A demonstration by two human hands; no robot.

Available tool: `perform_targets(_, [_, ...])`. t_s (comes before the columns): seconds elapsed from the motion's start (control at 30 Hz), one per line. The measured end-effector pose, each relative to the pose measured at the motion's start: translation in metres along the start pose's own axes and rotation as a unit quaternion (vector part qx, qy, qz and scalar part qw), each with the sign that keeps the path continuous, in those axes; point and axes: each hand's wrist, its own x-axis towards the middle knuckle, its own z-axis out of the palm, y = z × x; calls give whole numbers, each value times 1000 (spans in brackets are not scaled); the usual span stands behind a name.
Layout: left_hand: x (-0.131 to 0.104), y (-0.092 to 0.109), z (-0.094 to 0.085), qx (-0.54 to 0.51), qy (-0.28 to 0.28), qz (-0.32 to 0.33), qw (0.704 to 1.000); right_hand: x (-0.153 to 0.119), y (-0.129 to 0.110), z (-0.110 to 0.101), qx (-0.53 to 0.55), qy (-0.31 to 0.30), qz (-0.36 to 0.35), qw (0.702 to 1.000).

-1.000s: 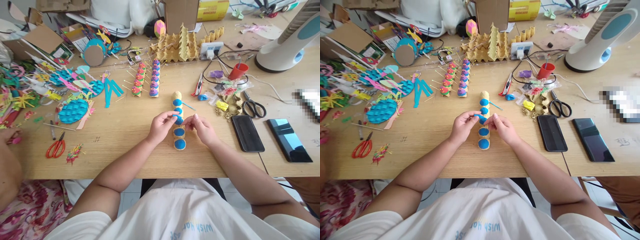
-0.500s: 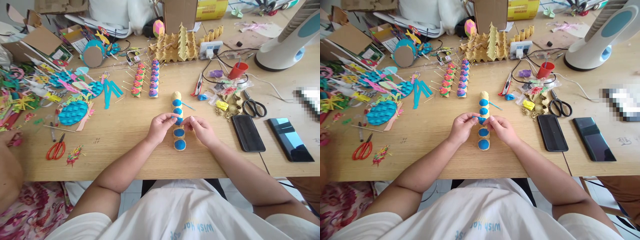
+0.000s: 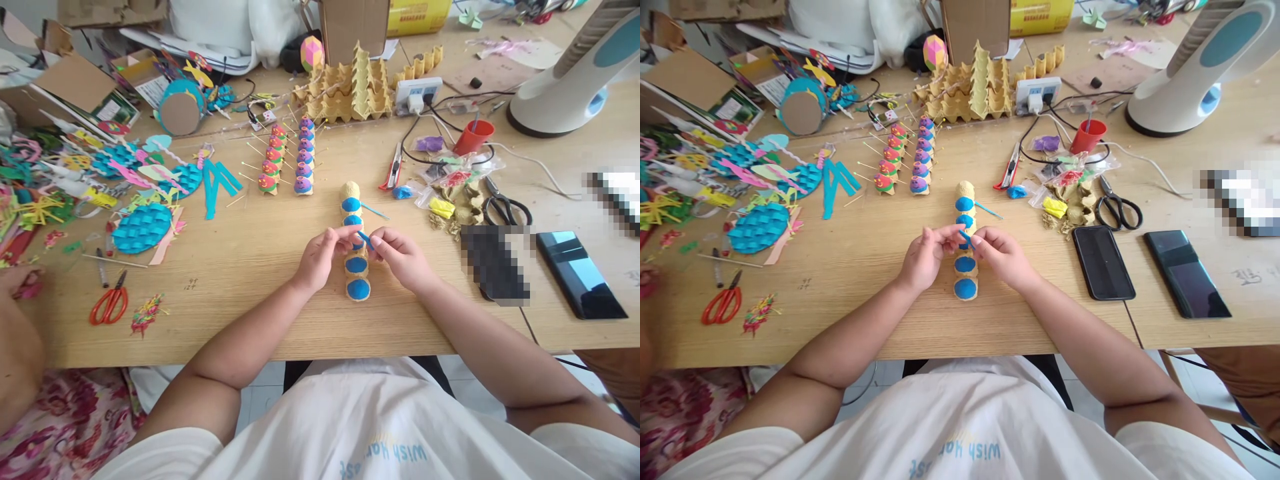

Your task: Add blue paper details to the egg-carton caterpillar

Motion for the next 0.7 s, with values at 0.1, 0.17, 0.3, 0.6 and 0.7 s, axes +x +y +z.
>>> perform_targets(0.1, [5, 6, 0, -98, 14, -89, 991, 2, 2, -2, 45, 39, 19, 998])
perform_targets(0.17, [7, 13, 1, -153, 16, -133, 979, 3, 3, -2, 63, 51, 28, 996])
perform_targets(0.3, [8, 24, 2, -205, 11, -161, 965, 2, 3, -3, 59, 43, 20, 997])
perform_targets(0.6, [11, 6, -3, -84, -21, -94, 992, -2, -3, -1, -11, 12, -15, 1000])
perform_targets(0.7, [7, 2, -3, -38, -14, -53, 998, -1, -2, 0, -30, 11, -20, 999])
